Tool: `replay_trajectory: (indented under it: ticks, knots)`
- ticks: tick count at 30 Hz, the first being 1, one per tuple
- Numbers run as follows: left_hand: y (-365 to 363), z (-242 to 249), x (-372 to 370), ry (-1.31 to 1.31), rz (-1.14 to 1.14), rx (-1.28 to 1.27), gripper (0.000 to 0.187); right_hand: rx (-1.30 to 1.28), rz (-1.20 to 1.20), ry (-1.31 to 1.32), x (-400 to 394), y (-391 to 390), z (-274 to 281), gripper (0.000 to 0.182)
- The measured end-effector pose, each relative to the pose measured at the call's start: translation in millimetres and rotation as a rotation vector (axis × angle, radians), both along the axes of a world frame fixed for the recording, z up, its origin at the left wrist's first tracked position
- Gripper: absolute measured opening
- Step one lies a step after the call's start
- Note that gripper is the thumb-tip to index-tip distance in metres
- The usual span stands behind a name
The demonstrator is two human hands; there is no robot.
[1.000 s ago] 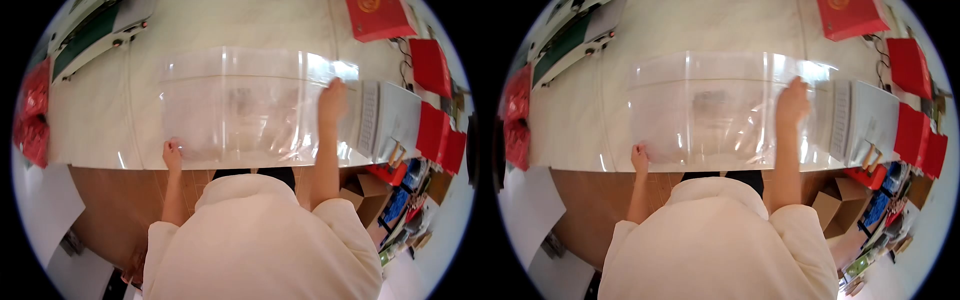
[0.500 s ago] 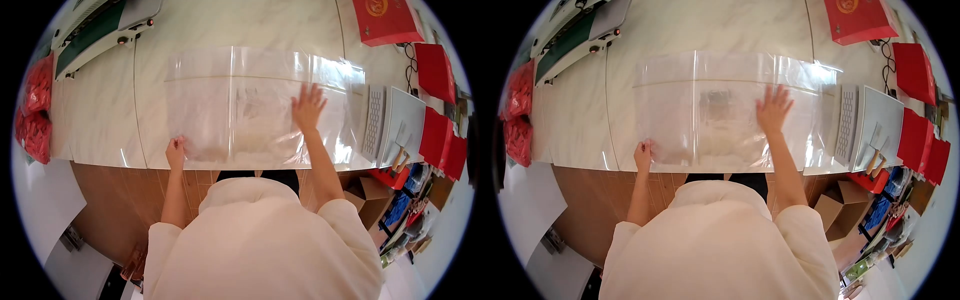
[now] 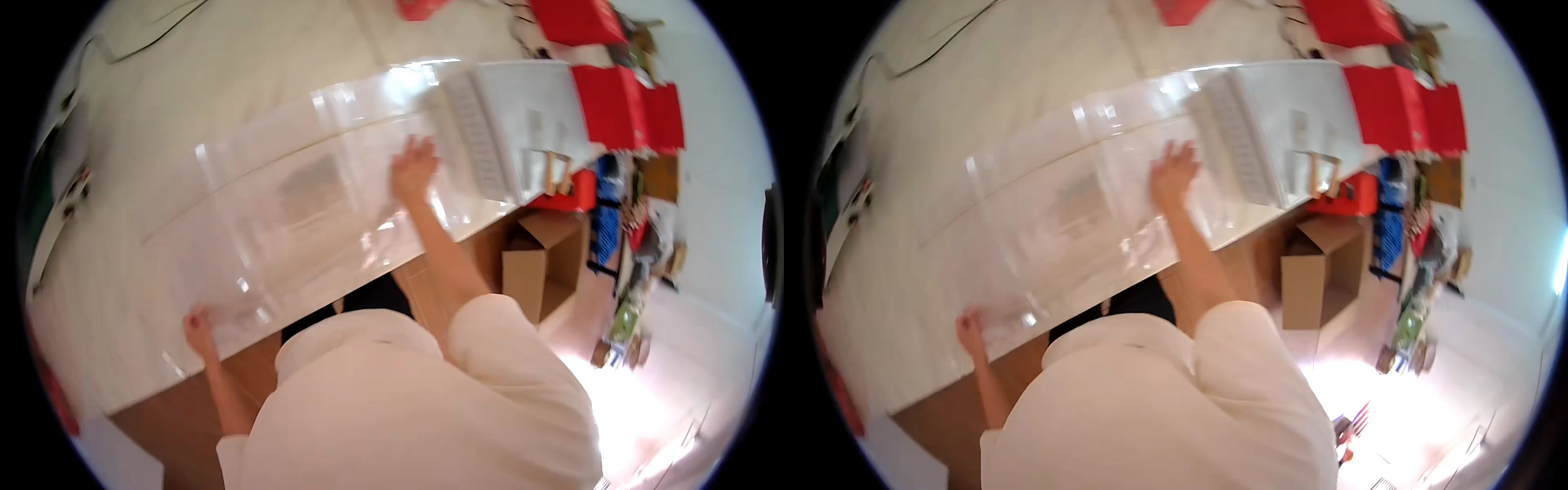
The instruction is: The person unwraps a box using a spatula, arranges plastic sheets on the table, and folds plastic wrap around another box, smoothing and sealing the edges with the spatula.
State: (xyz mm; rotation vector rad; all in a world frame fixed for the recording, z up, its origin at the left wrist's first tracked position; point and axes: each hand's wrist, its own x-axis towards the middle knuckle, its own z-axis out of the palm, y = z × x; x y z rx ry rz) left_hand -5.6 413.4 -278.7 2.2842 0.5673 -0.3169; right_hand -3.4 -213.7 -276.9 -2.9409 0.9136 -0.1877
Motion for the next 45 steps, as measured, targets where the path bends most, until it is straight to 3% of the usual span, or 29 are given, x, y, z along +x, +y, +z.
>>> replay_trajectory:
  ticks: [1,3,7,14,23,29,31,32,34,36,37,38,39,41,45]
  knots:
    - [12,-9,-1,-0.022,0.023,-0.015,0.019,0.013,0.0,-0.034,3,8,4,0.065]
    - [-6,26,7,0.01,-0.031,0.253,0.025,0.123,0.002,-0.051,9,22,20,0.064]
    - [29,28,7,0.054,-0.107,0.282,0.032,0.147,0.014,-0.095,14,42,26,0.063]
    - [46,30,19,0.075,-0.158,0.459,0.032,0.197,-0.166,-0.133,1,52,29,0.061]
    - [57,18,21,0.089,-0.064,0.412,0.028,0.114,-0.327,-0.114,-30,38,21,0.066]
    - [70,15,23,0.134,0.119,0.009,0.03,0.162,-0.376,-0.095,-39,35,35,0.065]
    - [32,31,33,-0.129,-0.226,0.731,0.039,0.293,-0.349,-0.254,-43,30,37,0.063]
    - [3,39,44,-0.15,-0.245,0.714,0.039,0.275,-0.37,-0.271,-47,27,37,0.063]
    - [-70,62,55,-0.622,-0.533,0.633,0.052,0.307,-0.181,-0.331,-64,25,34,0.063]
    - [-183,85,42,-0.537,-0.692,0.234,0.062,0.284,-0.115,-0.292,-83,27,26,0.063]
    - [-217,68,36,-0.478,-0.855,-0.024,0.062,0.28,-0.038,-0.233,-86,28,25,0.064]
    - [-265,69,21,-0.284,-1.11,0.151,0.063,0.269,-0.028,-0.213,-86,27,27,0.064]
    - [-314,90,11,-0.37,-1.308,-0.018,0.063,0.261,-0.02,-0.192,-86,26,28,0.065]
    - [-373,78,-18,-0.466,-1.476,0.035,0.07,0.259,-0.028,-0.175,-85,26,27,0.065]
    - [-413,55,-35,-0.379,-1.471,0.201,0.081,0.299,0.043,-0.191,-103,23,38,0.065]
